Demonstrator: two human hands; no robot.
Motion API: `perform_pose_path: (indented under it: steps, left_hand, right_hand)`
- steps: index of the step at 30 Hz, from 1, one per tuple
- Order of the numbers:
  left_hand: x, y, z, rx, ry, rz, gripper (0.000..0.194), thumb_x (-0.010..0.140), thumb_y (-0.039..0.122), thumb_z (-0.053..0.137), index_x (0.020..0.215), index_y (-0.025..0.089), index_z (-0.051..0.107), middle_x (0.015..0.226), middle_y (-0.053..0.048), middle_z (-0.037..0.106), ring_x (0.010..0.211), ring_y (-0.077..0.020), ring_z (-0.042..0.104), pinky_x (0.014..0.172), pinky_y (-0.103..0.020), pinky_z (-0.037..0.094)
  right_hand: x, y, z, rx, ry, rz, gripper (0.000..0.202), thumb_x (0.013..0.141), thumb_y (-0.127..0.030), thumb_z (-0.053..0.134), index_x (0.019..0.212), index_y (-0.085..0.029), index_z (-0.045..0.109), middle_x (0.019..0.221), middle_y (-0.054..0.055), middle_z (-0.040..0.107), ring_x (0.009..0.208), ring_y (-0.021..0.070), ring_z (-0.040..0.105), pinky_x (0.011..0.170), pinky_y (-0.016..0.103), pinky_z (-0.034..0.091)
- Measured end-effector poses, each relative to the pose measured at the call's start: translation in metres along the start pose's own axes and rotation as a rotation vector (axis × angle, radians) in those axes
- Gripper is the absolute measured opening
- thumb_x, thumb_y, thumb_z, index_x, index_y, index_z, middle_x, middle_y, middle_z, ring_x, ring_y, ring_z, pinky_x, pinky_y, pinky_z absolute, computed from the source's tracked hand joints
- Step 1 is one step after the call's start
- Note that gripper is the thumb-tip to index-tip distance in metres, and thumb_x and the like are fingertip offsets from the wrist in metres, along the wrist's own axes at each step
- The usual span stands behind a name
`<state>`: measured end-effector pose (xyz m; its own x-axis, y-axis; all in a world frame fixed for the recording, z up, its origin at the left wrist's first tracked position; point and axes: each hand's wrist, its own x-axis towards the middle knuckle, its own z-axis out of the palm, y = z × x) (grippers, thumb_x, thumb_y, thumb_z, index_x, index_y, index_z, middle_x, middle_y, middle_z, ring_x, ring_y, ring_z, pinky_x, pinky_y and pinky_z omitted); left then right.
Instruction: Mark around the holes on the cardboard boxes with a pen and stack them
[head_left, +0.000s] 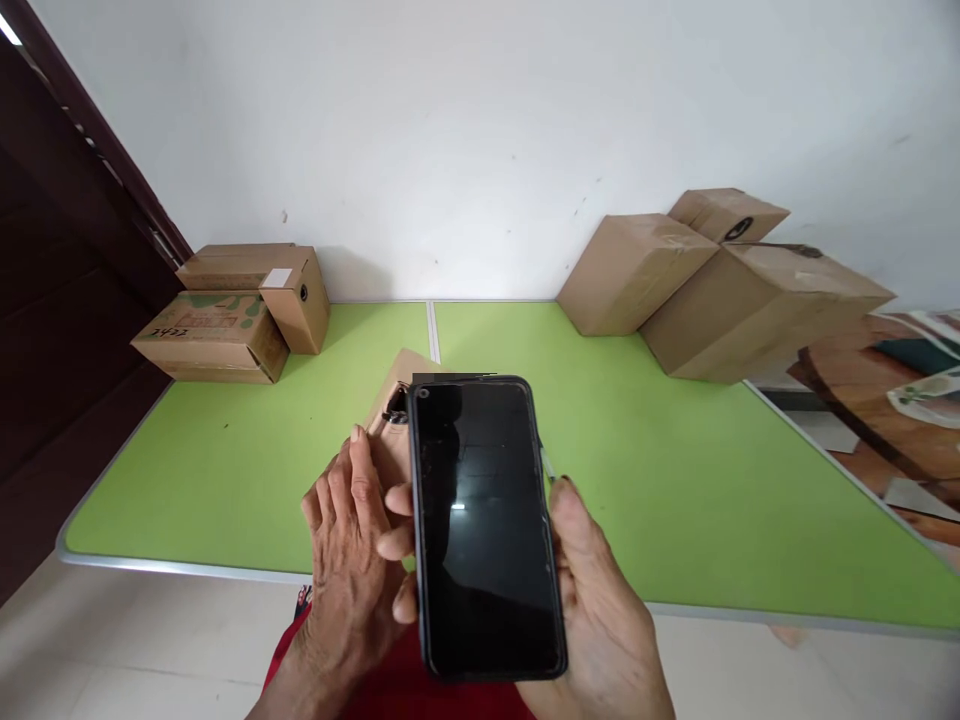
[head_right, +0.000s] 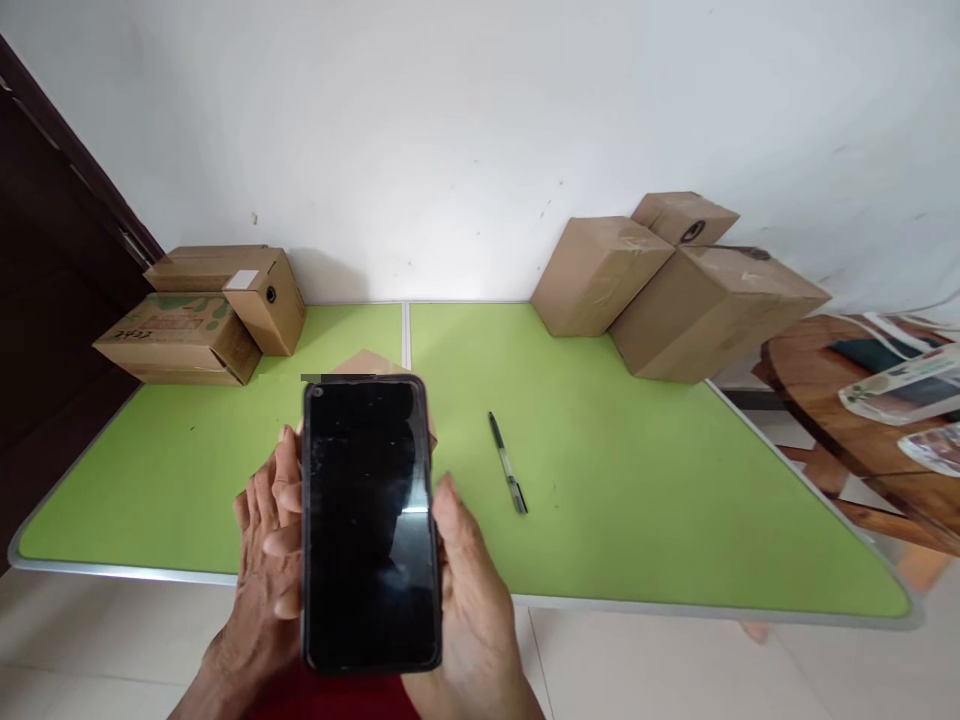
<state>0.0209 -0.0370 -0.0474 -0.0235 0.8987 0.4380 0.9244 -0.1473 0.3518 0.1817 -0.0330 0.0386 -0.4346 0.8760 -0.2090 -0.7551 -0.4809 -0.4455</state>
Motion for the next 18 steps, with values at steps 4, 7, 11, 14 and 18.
perform_pose_path:
  steps: [4,7,11,14,18]
  left_hand:
    - [0.009,0.004,-0.003,0.094,0.065,0.048,0.129,0.087,0.051,0.076,0.178,0.007,-0.003,0.152,-0.031,0.054,0.130,-0.0463,0.057,0.103,-0.061,0.050]
    - [0.013,0.002,0.000,0.123,0.089,0.024,0.134,0.081,0.051,0.080,0.177,0.004,0.000,0.149,-0.031,0.056,0.127,-0.0459,0.058,0.102,-0.060,0.049]
    - [0.016,0.000,0.003,0.122,0.116,0.025,0.134,0.080,0.056,0.079,0.177,0.001,0.004,0.148,-0.033,0.057,0.127,-0.0467,0.058,0.101,-0.061,0.048]
    - [0.017,0.000,0.004,0.134,0.112,0.033,0.133,0.081,0.057,0.078,0.176,0.001,0.006,0.149,-0.033,0.056,0.127,-0.0465,0.058,0.100,-0.061,0.049]
    - [0.017,0.000,0.004,0.138,0.108,0.021,0.132,0.082,0.058,0.077,0.176,0.001,0.005,0.150,-0.034,0.055,0.129,-0.0471,0.057,0.101,-0.062,0.048]
  right_hand:
    - [-0.015,-0.015,-0.032,-0.055,0.208,-0.081,0.059,0.094,-0.074,0.076,0.120,-0.023,0.088,0.117,0.013,0.088,0.099,0.0320,0.086,0.090,0.045,0.069]
    - [-0.017,-0.025,-0.067,-0.165,0.418,-0.191,0.053,0.089,-0.068,0.086,0.118,-0.023,0.088,0.119,0.012,0.088,0.100,0.0289,0.085,0.091,0.039,0.068]
    - [0.000,-0.028,-0.128,-0.610,0.656,-0.223,0.067,0.083,-0.075,0.083,0.113,-0.015,0.083,0.104,0.015,0.087,0.092,0.0318,0.083,0.082,0.041,0.066]
    - [0.018,-0.023,-0.167,-0.933,0.700,-0.241,0.069,0.082,-0.080,0.072,0.104,-0.015,0.079,0.093,0.012,0.083,0.092,0.0333,0.078,0.080,0.042,0.061]
    - [0.034,-0.017,-0.192,-1.195,0.756,-0.248,0.052,0.085,-0.072,0.064,0.085,-0.021,0.071,0.077,0.006,0.073,0.082,0.0300,0.069,0.075,0.041,0.052]
